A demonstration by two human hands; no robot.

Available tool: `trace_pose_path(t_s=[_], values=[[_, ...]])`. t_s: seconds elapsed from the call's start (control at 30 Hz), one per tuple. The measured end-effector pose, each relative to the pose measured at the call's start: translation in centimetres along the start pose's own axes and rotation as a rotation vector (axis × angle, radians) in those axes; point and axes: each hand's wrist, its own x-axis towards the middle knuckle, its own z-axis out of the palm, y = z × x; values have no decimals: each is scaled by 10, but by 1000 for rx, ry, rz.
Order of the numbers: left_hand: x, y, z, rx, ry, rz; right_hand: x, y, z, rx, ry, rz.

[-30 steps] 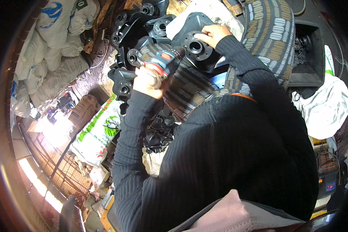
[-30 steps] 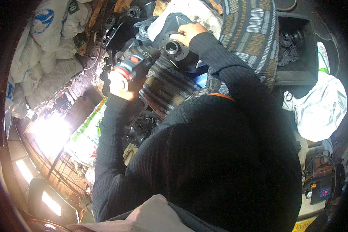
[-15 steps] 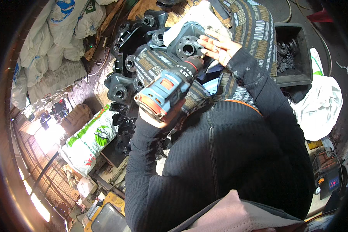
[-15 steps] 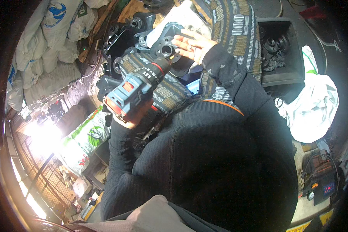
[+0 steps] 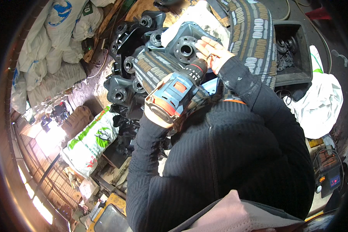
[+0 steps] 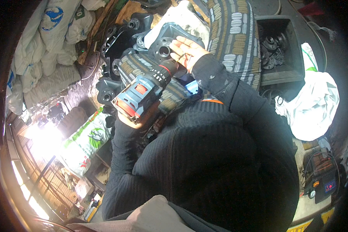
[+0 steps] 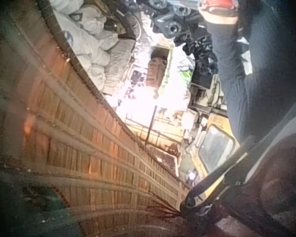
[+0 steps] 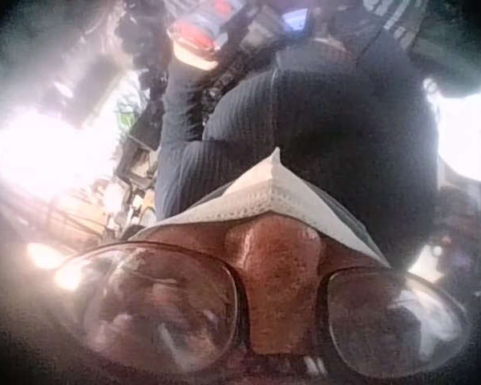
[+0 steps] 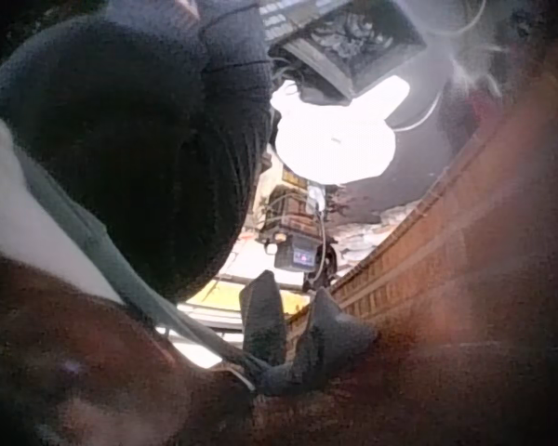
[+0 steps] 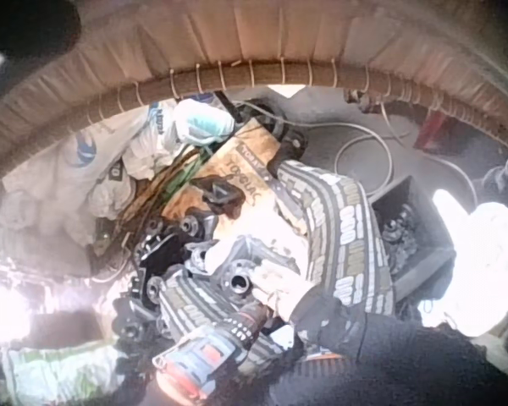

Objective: The person uses a cordless drill to fasten screws into black plastic components on a workbench. They repeatedly pick up parts, align them, and drive screws, then place the assembled units aside.

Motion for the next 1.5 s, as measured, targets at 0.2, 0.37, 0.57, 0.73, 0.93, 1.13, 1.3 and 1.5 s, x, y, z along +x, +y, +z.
trace_pose_path(t_s=[0.2,0.37,0.57,0.73,0.93,1.13,1.3,1.5], values=[[7,-3,-1,181,10,217,5,7,-10,93,-77,-61],[-7,-15,17,-576,-179,-156,-2,15,8,-58,61,-148],[-9,-7,19,-859,-108,-235,-5,20,-4,-10,53,-136],[4,-8,1,34,-143,-20,-14,14,-9,-235,320,-91],[4,-31,0,-88,7,-131,11,20,-20,-811,409,-110],[17,-48,8,-149,-144,-383,19,24,-21,-846,370,-137],[33,-45,-3,34,-153,-119,21,19,-15,-819,367,-70],[70,-3,-34,-7,-280,-317,29,21,-30,-715,281,-134]])
